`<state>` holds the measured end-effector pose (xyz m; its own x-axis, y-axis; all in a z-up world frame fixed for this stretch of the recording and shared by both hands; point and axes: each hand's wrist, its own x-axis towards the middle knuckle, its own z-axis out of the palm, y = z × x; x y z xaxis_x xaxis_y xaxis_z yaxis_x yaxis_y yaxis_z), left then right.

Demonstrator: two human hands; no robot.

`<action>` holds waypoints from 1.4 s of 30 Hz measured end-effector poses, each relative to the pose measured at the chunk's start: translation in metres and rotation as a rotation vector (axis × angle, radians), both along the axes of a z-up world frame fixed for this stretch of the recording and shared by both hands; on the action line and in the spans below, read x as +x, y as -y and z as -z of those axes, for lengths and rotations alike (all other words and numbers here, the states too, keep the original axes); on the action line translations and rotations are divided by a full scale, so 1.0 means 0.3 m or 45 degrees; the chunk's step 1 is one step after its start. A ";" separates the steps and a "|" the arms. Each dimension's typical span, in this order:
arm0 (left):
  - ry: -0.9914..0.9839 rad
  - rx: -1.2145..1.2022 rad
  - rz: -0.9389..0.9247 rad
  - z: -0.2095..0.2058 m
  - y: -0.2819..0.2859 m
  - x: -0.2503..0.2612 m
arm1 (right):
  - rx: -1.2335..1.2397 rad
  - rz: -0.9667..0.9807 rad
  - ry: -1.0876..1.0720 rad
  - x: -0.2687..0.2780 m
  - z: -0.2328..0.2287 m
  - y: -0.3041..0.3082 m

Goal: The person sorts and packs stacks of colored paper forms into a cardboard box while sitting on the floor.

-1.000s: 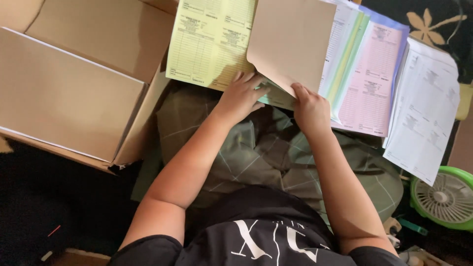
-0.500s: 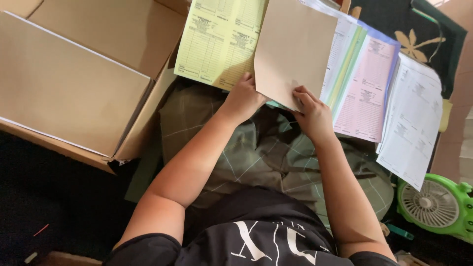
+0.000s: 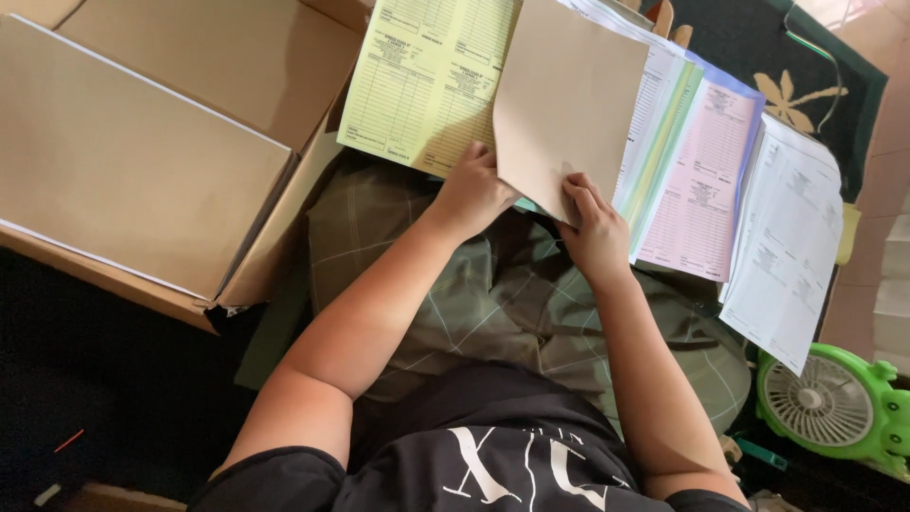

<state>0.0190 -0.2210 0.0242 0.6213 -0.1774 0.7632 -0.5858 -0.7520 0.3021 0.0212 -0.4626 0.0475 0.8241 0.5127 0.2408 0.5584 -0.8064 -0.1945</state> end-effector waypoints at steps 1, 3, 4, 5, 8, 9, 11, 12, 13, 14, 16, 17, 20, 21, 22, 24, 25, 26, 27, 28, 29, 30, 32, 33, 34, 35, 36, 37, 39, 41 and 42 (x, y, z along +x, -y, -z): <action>-0.004 0.000 -0.010 -0.011 0.005 0.001 | 0.000 -0.010 -0.004 -0.012 -0.010 -0.013; 0.012 -0.021 -0.010 -0.032 0.007 -0.001 | -0.023 0.026 0.027 -0.035 -0.029 -0.047; 0.007 -0.019 -0.027 -0.039 0.005 -0.001 | -0.020 0.009 0.022 -0.023 -0.002 -0.033; 0.020 -0.033 -0.024 -0.044 0.003 -0.003 | -0.065 0.033 0.154 -0.013 0.026 -0.021; 0.049 -0.056 -0.032 -0.054 -0.006 -0.010 | -0.093 0.062 0.313 0.034 0.092 0.037; 0.073 -0.068 -0.028 -0.057 -0.010 -0.004 | -0.082 0.081 0.347 0.064 0.109 0.057; -0.045 -0.079 -0.166 -0.016 -0.123 0.015 | -0.482 0.121 0.609 0.202 0.176 0.260; -0.168 -0.097 -0.289 0.006 -0.178 0.025 | -0.889 0.179 0.865 0.276 0.211 0.362; -0.175 -0.101 -0.299 -0.033 -0.266 0.010 | -0.890 0.166 0.862 0.232 0.040 0.244; -0.356 -0.025 -0.355 -0.069 -0.354 -0.004 | -0.407 0.165 0.730 0.195 -0.155 0.125; -0.574 0.048 -0.414 -0.060 -0.478 -0.030 | 0.069 0.148 0.554 0.175 -0.382 0.008; -0.517 0.178 -0.281 -0.036 -0.534 -0.015 | 0.116 0.087 0.743 0.225 -0.393 -0.018; -0.453 0.443 -0.142 -0.022 -0.598 0.002 | 0.084 0.055 0.715 0.345 -0.369 -0.202; -0.437 0.573 -0.127 -0.025 -0.599 0.005 | -0.006 0.085 0.503 0.376 -0.351 -0.277; -0.440 0.576 -0.126 -0.044 -0.585 -0.018 | -0.004 0.086 0.499 0.357 -0.303 -0.375; -0.503 0.640 -0.141 -0.093 -0.573 -0.039 | -0.222 0.001 0.210 0.339 -0.219 -0.584; -0.499 0.652 -0.142 -0.083 -0.587 -0.038 | -0.211 0.004 0.213 0.305 -0.181 -0.627; -0.476 0.657 -0.168 -0.071 -0.601 -0.035 | -0.326 -0.013 0.056 0.273 -0.142 -0.671; -0.457 0.652 -0.178 -0.050 -0.593 -0.033 | -0.453 -0.021 -0.109 0.233 -0.099 -0.693; -0.457 0.654 -0.165 -0.051 -0.606 -0.025 | -0.454 -0.009 -0.115 0.202 -0.108 -0.704; -0.499 0.625 -0.125 -0.049 -0.615 -0.024 | -0.389 0.012 -0.204 0.165 -0.117 -0.712; -0.542 0.597 -0.084 -0.048 -0.623 -0.024 | -0.323 0.035 -0.292 0.128 -0.127 -0.721; -0.555 0.495 -0.008 -0.040 -0.633 -0.028 | -0.327 0.042 -0.330 0.117 -0.129 -0.716; -0.559 0.399 0.053 -0.044 -0.644 -0.022 | -0.322 0.038 -0.355 0.120 -0.136 -0.719; -0.549 0.399 0.058 -0.056 -0.645 -0.028 | -0.322 0.045 -0.347 0.114 -0.123 -0.714; -0.528 0.325 0.069 -0.067 -0.649 -0.036 | -0.294 0.032 -0.330 0.110 -0.109 -0.711; -0.506 0.250 0.081 -0.077 -0.652 -0.043 | -0.267 0.019 -0.314 0.105 -0.094 -0.708; -0.504 0.250 0.080 -0.067 -0.653 -0.047 | -0.268 0.018 -0.311 0.093 -0.083 -0.704; -0.626 0.187 -0.011 -0.046 -0.655 -0.057 | -0.171 -0.169 -0.063 0.067 -0.059 -0.693; -0.485 0.159 -0.042 -0.024 -0.654 -0.063 | -0.109 -0.167 -0.044 0.013 -0.058 -0.712; -0.343 0.129 -0.071 -0.017 -0.652 -0.060 | -0.048 -0.163 -0.024 -0.010 -0.061 -0.718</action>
